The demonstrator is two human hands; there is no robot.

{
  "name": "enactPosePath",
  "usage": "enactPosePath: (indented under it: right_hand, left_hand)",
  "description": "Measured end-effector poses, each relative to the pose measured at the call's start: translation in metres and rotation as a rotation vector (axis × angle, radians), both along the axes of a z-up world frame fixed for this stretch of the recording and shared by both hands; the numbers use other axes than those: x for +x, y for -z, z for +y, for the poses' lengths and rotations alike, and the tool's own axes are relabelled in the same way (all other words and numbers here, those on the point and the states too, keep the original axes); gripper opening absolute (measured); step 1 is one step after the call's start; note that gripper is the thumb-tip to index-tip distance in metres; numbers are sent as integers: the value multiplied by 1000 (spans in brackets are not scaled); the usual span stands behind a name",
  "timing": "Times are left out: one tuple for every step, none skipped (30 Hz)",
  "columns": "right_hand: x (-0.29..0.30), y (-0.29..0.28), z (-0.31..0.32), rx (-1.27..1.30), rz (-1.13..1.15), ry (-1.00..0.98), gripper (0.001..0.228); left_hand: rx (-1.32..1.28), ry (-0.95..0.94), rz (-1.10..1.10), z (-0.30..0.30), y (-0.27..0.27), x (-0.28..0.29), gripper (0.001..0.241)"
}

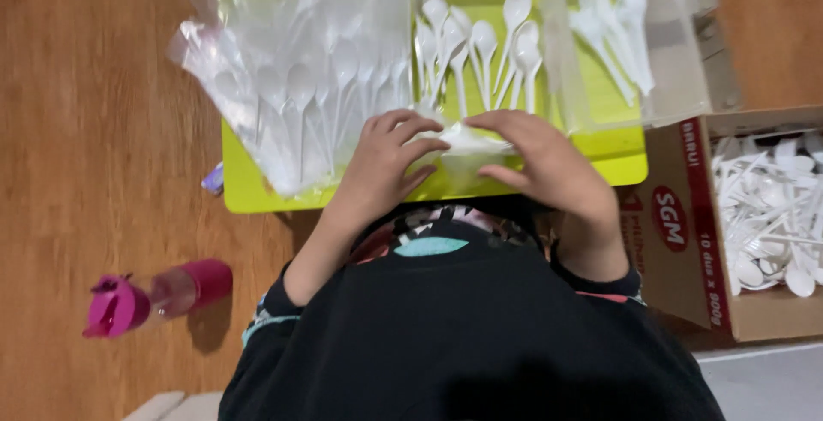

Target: Individually bagging plastic spoons and forks into plastic sleeves.

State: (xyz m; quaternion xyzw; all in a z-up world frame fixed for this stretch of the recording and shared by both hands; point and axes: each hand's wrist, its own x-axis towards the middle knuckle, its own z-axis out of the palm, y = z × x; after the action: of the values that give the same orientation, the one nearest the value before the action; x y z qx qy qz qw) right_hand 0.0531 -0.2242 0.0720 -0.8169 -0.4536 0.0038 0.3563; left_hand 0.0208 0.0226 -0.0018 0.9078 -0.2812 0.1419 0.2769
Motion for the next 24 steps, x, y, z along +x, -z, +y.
enactPosePath:
  right_hand:
    - [0,8,-5,1,16,-13,51]
    - [2,15,-10,-28,41,42,51]
    - [3,20,-16,-58,65,97,51]
    - [3,22,-17,-60,66,91,51]
    - [3,24,-17,-31,75,109,49]
    - [2,26,-19,0,85,130,47]
    - [3,27,-18,-1,86,128,47]
    - [3,29,-18,31,55,111,50]
    - [3,31,-17,64,25,95,54]
    - [2,30,-14,64,27,93,54]
    - [1,30,-11,98,41,42,71]
    - [1,28,-7,132,52,-9,89]
    - [0,28,-2,134,50,-12,89]
    - [-3,27,2,197,77,-34,94]
    - [-5,27,7,260,104,-55,100]
    - [-5,32,11,260,103,-56,100]
    - [-5,38,15,398,80,-32,84]
    - [-5,43,19,535,56,-7,69]
    - [-4,49,18,535,56,-6,69]
    - [-2,54,17,643,143,-9,56]
    - [-1,60,17,750,231,-12,43]
    - [-1,59,16,751,229,-10,43]
    - [-1,59,16,746,231,18,38]
    - [-1,59,14,739,233,46,35]
  left_hand:
    - [1,-13,16,0,3,-1,34]
    - [-28,-17,-52,-1,4,0,31]
    - [-55,-21,-120,-2,6,1,29]
    - [-56,-27,-119,-2,5,2,29]
    - [-112,-38,-173,-3,5,2,21]
    - [-166,-45,-227,-5,4,3,14]
    - [-166,-47,-226,-6,-1,1,14]
    - [-248,-57,-236,-6,-6,-1,10]
    - [-330,-68,-245,-7,-11,-2,7]
    - [-329,-70,-244,-6,-14,-6,7]
    - [-437,-90,-206,-5,-17,-9,8]
    - [-545,-109,-171,-3,-21,-11,9]
    - [-543,-111,-174,-1,-25,-14,9]
    - [-671,-137,-26,0,-28,-17,11]
    - [-797,-163,124,2,-32,-21,14]
    - [-797,-163,123,0,-35,-22,14]
    - [-793,-173,189,-1,-39,-24,13]
    - [-790,-182,256,-3,-42,-26,13]
    - [-790,-181,257,-3,-40,-26,13]
    - [-811,-191,289,-2,-37,-26,13]
    - [-832,-200,321,-2,-35,-26,13]
    - [-831,-196,321,2,-33,-27,13]
    - [-941,-190,406,4,-30,-27,12]
    - [-1053,-184,492,7,-28,-28,12]
